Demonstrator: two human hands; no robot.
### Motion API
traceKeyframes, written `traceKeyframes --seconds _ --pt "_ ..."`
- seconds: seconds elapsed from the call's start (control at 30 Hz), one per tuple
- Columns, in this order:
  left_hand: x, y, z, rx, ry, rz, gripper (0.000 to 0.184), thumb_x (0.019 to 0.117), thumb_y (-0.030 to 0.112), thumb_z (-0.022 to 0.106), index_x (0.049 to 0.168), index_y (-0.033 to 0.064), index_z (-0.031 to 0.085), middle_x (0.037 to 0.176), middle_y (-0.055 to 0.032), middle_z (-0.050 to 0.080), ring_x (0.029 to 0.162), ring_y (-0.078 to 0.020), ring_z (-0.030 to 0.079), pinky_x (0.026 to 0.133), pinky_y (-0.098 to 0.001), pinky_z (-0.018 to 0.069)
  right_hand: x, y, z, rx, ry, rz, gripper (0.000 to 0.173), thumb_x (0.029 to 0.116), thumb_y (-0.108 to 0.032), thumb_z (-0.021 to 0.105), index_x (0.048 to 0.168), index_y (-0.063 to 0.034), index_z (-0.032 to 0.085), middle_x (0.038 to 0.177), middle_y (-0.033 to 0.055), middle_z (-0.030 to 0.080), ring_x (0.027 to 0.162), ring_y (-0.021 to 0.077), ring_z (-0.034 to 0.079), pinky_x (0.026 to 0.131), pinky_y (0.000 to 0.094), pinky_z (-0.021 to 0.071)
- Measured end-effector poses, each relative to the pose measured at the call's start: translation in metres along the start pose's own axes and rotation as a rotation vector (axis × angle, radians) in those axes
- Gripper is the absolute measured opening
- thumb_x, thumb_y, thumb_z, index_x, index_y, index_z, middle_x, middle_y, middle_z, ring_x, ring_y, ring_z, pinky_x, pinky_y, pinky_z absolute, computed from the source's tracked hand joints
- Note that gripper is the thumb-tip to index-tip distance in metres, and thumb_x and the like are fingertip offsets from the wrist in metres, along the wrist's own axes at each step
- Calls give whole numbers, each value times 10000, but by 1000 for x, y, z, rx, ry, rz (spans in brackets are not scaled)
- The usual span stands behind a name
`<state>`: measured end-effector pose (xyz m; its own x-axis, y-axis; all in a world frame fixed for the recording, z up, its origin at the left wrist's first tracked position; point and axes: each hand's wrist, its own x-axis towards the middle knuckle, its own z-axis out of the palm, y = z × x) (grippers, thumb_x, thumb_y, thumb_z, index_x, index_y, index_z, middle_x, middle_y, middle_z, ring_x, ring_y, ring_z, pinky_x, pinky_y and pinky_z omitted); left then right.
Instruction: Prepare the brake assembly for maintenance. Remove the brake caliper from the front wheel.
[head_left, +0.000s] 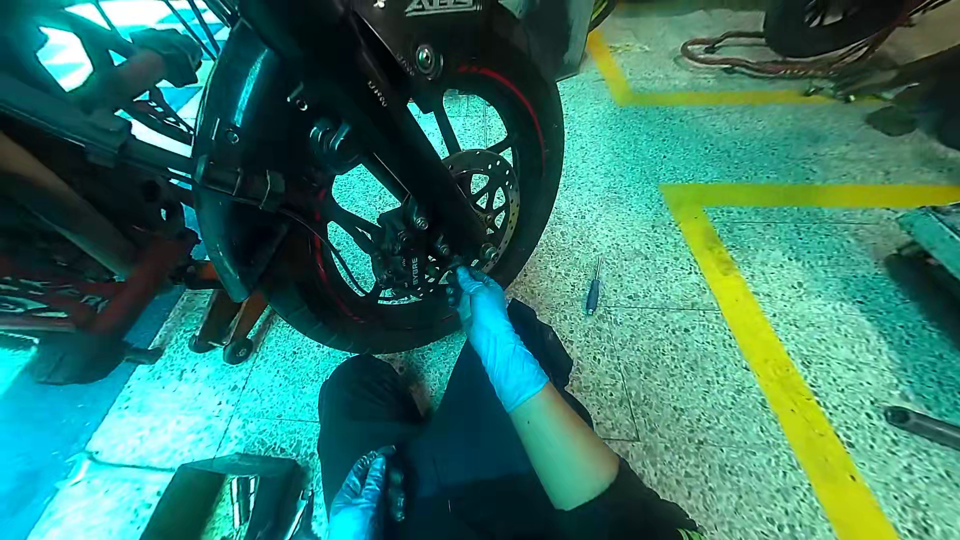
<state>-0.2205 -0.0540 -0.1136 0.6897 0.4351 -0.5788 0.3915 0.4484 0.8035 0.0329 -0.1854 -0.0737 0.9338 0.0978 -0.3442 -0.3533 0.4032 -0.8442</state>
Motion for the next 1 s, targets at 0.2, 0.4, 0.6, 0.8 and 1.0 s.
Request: traceKeyframes --seconds 0.2,0.4,0.6,0.8,1.0 --pt "2 -1 2 -68 35 -29 244 1106 143 419 1086 -15 604 718 -71 676 511 -119 618 463 -243 538 15 -4 7 15 90 114 230 1004 -355 644 1104 -148 648 809 -14 624 601 72 570 538 222 493" --pt "3 19 21 -253 -60 -114 387 1125 237 338 1213 3 634 993 -117 734 805 -188 724 681 -307 610 45 -11 4 -35 125 110 227 958 -246 717 1063 -52 666 749 22 614 549 96 547 499 250 496" --pt "-9 42 45 -653 -469 -93 804 1074 601 191 1375 -55 545 1332 -258 642 1236 -356 647 1030 -452 549 -46 -16 -32 -582 -167 -341 195 967 -201 680 1107 -67 666 924 20 699 758 115 667 679 315 593" --pt "-25 45 57 -641 -637 -128 650 1049 553 438 1299 -14 632 1280 -203 669 1158 -305 681 1019 -453 552 -128 15 -87 -891 -536 -688 312 937 -313 722 1248 -326 737 1217 -57 666 1184 105 578 1046 378 460" --pt "-32 40 61 -597 -676 -185 658 1049 556 439 1319 -17 616 1259 -191 671 1128 -284 685 1031 -446 540 -137 21 -100 -856 -495 -638 190 902 -283 768 1088 -313 787 1238 -56 649 1218 97 557 1061 342 461"
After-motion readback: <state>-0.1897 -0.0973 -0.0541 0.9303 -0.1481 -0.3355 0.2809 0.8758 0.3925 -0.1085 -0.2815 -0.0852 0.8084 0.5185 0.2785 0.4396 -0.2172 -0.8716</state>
